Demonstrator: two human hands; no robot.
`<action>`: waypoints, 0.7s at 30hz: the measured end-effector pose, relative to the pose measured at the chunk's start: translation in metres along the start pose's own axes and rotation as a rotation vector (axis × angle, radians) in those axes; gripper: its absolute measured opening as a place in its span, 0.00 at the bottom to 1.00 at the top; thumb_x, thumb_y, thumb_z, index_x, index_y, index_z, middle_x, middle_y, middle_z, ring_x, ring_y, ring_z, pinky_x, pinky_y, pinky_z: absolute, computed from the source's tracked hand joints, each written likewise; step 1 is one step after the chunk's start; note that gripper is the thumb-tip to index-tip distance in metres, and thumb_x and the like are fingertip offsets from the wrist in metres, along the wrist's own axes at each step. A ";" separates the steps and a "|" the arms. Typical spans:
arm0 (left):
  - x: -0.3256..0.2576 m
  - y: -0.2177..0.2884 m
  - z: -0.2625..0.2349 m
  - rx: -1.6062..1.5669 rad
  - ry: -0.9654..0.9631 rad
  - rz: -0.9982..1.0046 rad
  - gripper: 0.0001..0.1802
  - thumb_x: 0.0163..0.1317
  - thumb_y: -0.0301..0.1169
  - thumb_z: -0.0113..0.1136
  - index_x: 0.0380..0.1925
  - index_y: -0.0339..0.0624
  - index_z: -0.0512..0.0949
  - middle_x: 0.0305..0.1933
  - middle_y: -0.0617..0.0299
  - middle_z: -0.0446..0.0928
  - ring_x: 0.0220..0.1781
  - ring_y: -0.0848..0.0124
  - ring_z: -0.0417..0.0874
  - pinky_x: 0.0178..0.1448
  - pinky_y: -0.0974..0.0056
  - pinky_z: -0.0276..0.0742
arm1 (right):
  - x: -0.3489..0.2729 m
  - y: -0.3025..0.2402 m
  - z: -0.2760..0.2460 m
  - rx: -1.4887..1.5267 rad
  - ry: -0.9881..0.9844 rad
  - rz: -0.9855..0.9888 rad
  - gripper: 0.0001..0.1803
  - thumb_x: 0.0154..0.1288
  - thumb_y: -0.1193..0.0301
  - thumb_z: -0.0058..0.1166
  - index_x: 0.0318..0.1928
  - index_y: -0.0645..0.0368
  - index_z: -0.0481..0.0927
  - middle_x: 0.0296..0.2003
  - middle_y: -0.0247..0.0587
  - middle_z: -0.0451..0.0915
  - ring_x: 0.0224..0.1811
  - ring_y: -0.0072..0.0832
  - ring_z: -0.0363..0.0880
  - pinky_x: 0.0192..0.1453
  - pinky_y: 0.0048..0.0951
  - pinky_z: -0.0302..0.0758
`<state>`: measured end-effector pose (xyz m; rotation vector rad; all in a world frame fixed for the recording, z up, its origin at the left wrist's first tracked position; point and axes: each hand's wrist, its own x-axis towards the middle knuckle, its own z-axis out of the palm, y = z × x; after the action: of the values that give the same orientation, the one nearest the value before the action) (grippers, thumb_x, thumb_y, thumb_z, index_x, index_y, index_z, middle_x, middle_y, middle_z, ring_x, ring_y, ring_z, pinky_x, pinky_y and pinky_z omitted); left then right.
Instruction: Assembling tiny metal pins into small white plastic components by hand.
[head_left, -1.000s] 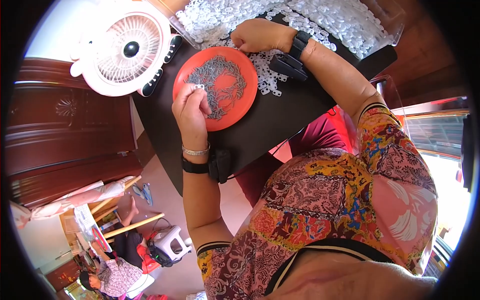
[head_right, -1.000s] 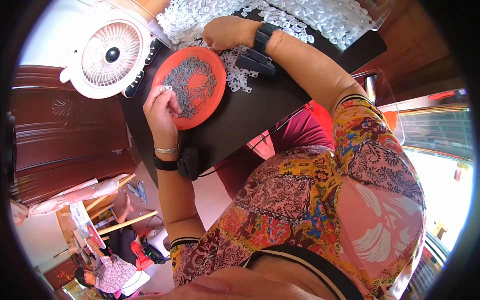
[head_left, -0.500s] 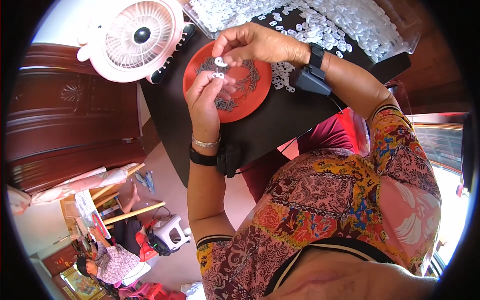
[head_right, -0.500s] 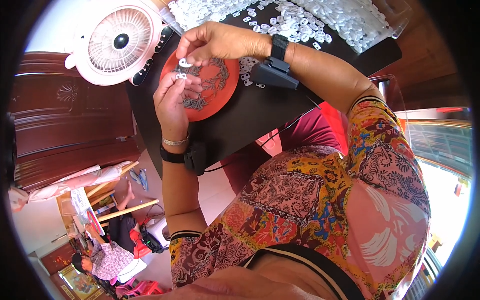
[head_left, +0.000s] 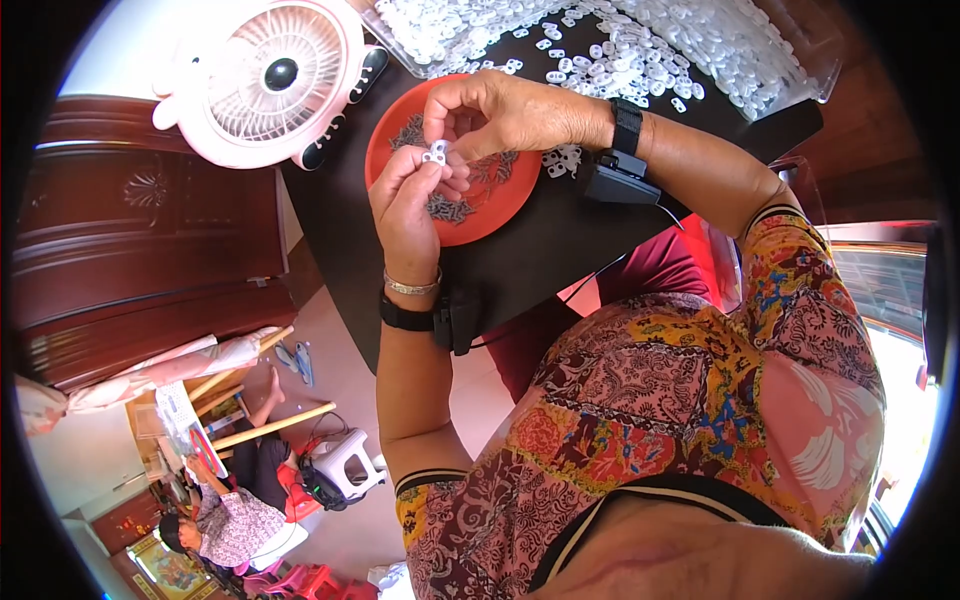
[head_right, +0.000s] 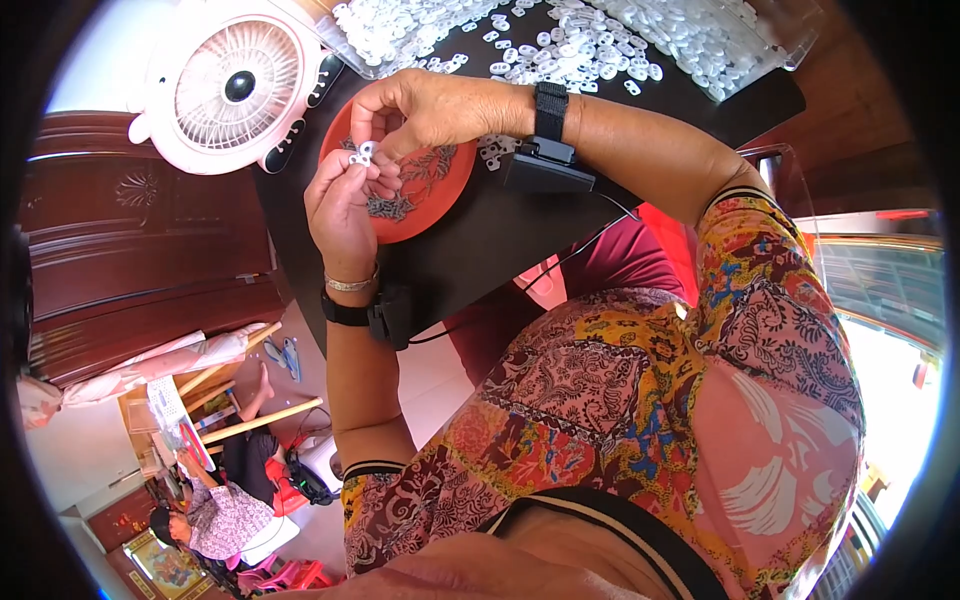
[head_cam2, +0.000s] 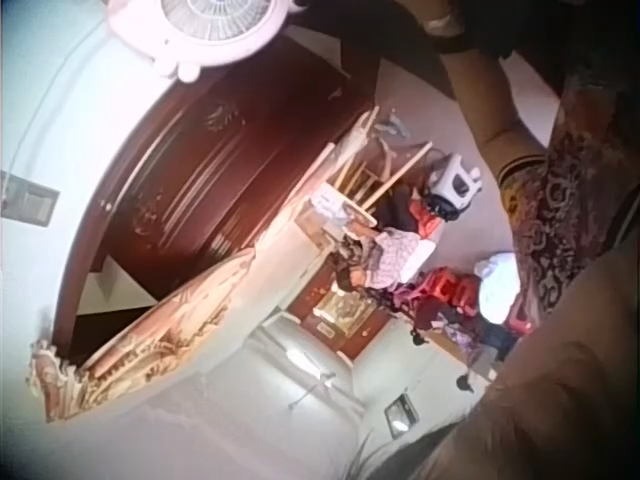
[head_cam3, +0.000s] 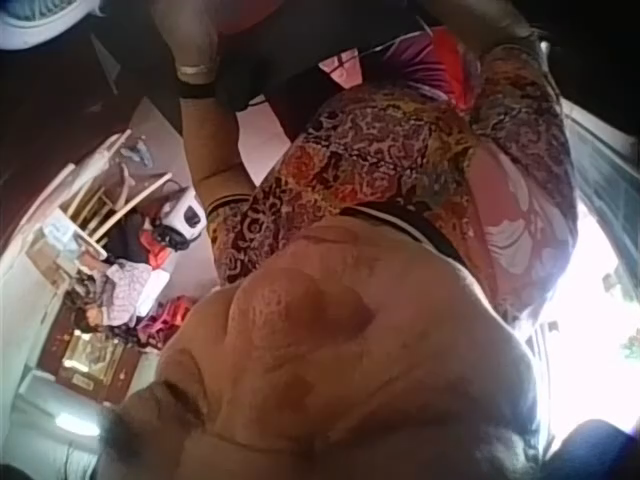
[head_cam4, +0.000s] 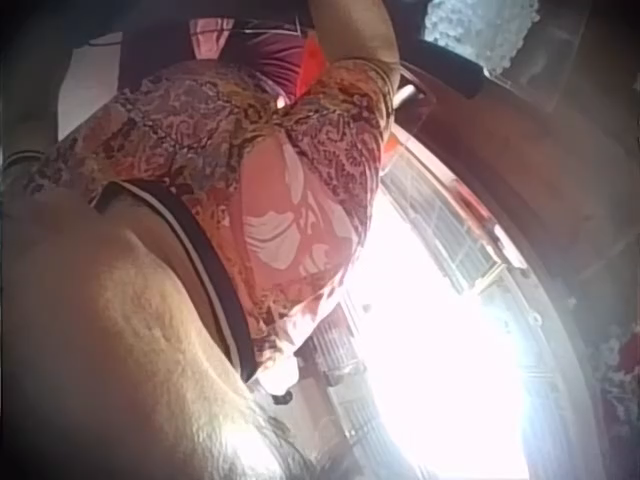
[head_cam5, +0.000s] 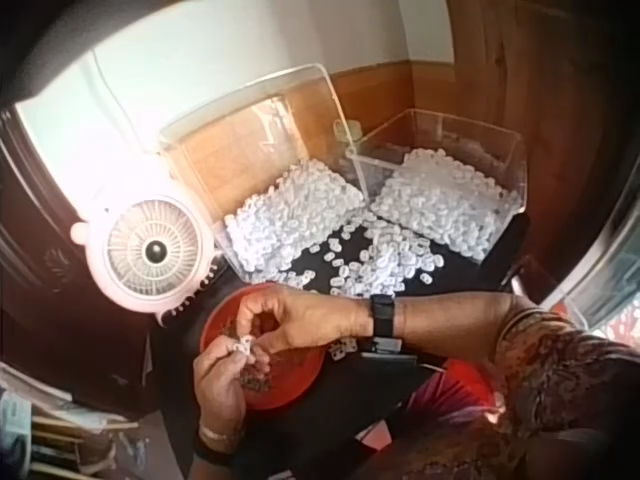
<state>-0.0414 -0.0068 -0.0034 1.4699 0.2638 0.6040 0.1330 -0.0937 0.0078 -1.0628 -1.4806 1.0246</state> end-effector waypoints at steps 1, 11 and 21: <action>0.000 0.000 0.000 0.001 0.000 -0.001 0.08 0.61 0.26 0.48 0.28 0.32 0.74 0.31 0.52 0.80 0.29 0.70 0.79 0.34 0.70 0.74 | 0.000 0.001 0.000 -0.005 -0.007 -0.011 0.11 0.60 0.78 0.60 0.43 0.65 0.77 0.33 0.32 0.80 0.35 0.17 0.78 0.43 0.21 0.76; 0.000 0.005 0.003 0.118 0.057 -0.047 0.08 0.61 0.27 0.47 0.25 0.37 0.72 0.21 0.61 0.74 0.22 0.76 0.72 0.28 0.73 0.65 | 0.001 0.001 -0.009 0.179 0.180 0.091 0.11 0.65 0.72 0.57 0.47 0.61 0.81 0.32 0.28 0.80 0.29 0.13 0.72 0.38 0.16 0.73; 0.000 0.004 0.004 0.185 0.061 -0.072 0.09 0.61 0.28 0.46 0.21 0.39 0.70 0.19 0.64 0.70 0.19 0.78 0.69 0.25 0.75 0.62 | 0.001 0.001 -0.005 0.190 0.173 0.068 0.11 0.64 0.70 0.59 0.44 0.62 0.82 0.29 0.27 0.80 0.27 0.12 0.71 0.34 0.16 0.71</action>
<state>-0.0406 -0.0098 0.0011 1.6142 0.4283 0.5793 0.1377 -0.0925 0.0076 -1.0433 -1.1911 1.0707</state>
